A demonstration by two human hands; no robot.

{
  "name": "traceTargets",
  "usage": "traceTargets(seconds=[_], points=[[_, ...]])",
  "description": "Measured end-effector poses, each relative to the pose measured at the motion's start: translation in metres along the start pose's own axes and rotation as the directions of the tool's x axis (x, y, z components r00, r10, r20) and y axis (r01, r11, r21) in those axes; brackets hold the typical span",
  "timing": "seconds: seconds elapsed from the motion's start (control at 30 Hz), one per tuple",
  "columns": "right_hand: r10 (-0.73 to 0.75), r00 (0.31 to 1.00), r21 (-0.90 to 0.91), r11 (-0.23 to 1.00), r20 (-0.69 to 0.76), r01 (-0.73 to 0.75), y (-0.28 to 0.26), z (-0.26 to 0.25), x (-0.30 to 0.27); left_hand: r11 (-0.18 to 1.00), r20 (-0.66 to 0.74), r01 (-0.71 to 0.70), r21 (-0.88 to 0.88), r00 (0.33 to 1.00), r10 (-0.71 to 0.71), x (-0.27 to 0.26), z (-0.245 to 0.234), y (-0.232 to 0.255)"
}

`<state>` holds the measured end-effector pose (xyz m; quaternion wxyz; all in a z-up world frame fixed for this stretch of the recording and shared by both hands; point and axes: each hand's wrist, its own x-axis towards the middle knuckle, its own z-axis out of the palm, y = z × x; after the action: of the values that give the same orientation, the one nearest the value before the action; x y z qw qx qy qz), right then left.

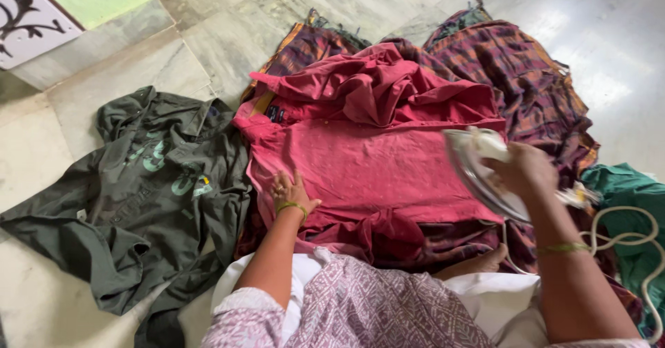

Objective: The person irons a red shirt laid out on a patterned cloth on the floor. They smooth the fabric with their hands and use a white electric iron to press the shirt, moving it back and forth across the surface.

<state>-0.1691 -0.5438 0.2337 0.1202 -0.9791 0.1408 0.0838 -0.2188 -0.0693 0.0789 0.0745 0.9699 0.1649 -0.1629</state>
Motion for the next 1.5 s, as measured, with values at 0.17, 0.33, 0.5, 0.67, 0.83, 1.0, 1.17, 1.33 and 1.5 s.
traceTargets(seconds=[0.17, 0.33, 0.5, 0.67, 0.83, 1.0, 1.17, 1.33, 1.5], points=[[-0.332, 0.939, 0.013, 0.943, 0.086, 0.332, -0.12, 0.052, -0.017, 0.976, 0.218, 0.208, -0.062, 0.957, -0.19, 0.004, -0.015, -0.02], [-0.557, 0.803, 0.107, 0.83, 0.21, 0.547, -0.213, 0.12, -0.046, 0.958, 0.253, 0.28, 0.052, 0.925, -0.284, 0.005, 0.001, -0.035], [-0.73, 0.663, 0.113, 0.682, 0.168, 0.722, -0.248, 0.172, -0.072, 0.944, 0.067, 0.309, 0.113, 0.946, -0.318, 0.045, 0.064, -0.059], [-0.754, 0.64, 0.056, 0.652, 0.149, 0.756, -0.252, 0.185, -0.087, 0.919, 0.223, 0.266, 0.29, 0.915, -0.335, 0.05, 0.069, -0.063], [-0.741, 0.649, -0.03, 0.655, 0.173, 0.755, -0.252, 0.173, -0.089, 0.923, 0.365, 0.14, 0.358, 0.889, -0.276, 0.03, 0.032, -0.039], [-0.716, 0.686, 0.007, 0.692, 0.13, 0.722, -0.261, 0.179, -0.086, 0.953, 0.385, 0.117, 0.279, 0.896, -0.222, 0.035, 0.044, -0.057], [-0.734, 0.676, 0.067, 0.679, 0.061, 0.731, -0.264, 0.184, -0.089, 0.975, 0.348, 0.031, 0.221, 0.931, -0.108, 0.039, 0.067, -0.095], [-0.72, 0.672, 0.023, 0.685, 0.17, 0.728, -0.273, 0.178, -0.095, 0.992, 0.243, 0.021, 0.123, 0.969, -0.051, 0.045, 0.094, -0.106], [-0.634, 0.761, 0.028, 0.77, 0.136, 0.637, -0.297, 0.173, -0.089, 0.99, 0.261, 0.089, 0.113, 0.958, -0.116, 0.041, 0.097, -0.114]])
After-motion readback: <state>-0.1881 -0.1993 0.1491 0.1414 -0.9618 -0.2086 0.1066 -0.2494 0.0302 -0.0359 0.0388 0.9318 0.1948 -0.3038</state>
